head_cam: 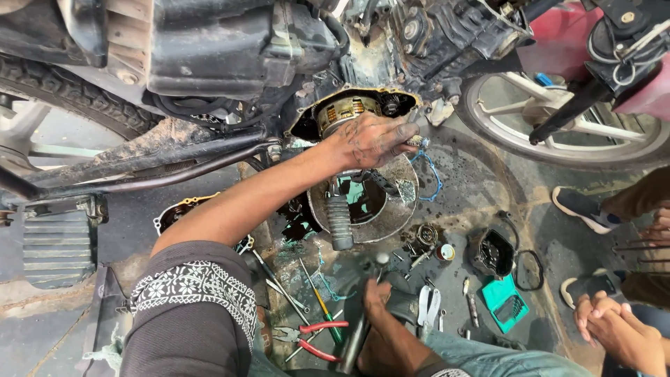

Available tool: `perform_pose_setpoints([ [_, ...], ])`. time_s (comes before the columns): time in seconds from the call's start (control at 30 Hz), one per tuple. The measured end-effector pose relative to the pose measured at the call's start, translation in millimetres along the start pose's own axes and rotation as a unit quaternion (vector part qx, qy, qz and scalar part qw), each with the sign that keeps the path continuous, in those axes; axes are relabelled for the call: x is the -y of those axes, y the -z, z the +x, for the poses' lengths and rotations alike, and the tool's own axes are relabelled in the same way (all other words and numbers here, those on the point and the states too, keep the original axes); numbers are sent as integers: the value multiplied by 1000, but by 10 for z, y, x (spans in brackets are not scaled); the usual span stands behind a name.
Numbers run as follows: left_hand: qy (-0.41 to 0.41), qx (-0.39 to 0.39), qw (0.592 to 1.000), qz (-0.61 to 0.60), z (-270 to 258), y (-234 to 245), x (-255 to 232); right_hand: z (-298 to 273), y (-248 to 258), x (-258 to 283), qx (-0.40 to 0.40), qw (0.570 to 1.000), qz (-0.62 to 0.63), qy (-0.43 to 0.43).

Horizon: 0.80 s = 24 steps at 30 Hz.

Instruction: The person sits on the ground beside a motorcycle with the engine side cover removed and works on the clutch assembly. They use pliers to grip and turn parts of the clutch, hold a hammer, and repeatedly reach into the engine casing to reposition and work on components, with small parts laid out on the ground nearby.

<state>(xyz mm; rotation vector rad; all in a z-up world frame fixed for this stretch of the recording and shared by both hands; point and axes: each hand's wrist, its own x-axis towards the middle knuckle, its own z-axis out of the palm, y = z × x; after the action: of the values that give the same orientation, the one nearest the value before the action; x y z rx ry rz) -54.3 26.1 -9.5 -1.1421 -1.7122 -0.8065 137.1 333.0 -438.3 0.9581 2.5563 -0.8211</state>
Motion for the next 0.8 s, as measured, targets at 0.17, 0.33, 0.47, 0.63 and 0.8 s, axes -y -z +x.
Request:
perform_pose_setpoints([
  [0.17,26,44,999,3,-54,0,59,-213,902,509,314,868,379,-68],
  [0.33,35,30,999,-16,69,39,-9,-1552,3111,2027,393,852,347,-14],
  [0.47,51,46,997,-23,59,73,-70,-2426,3669,2416,244,879,350,214],
  [0.63,53,26,998,-12,50,73,-47,-2362,3693,2506,140,862,320,367],
  [0.8,50,26,998,-12,25,59,-51,-2342,3638,2677,123,844,307,423],
])
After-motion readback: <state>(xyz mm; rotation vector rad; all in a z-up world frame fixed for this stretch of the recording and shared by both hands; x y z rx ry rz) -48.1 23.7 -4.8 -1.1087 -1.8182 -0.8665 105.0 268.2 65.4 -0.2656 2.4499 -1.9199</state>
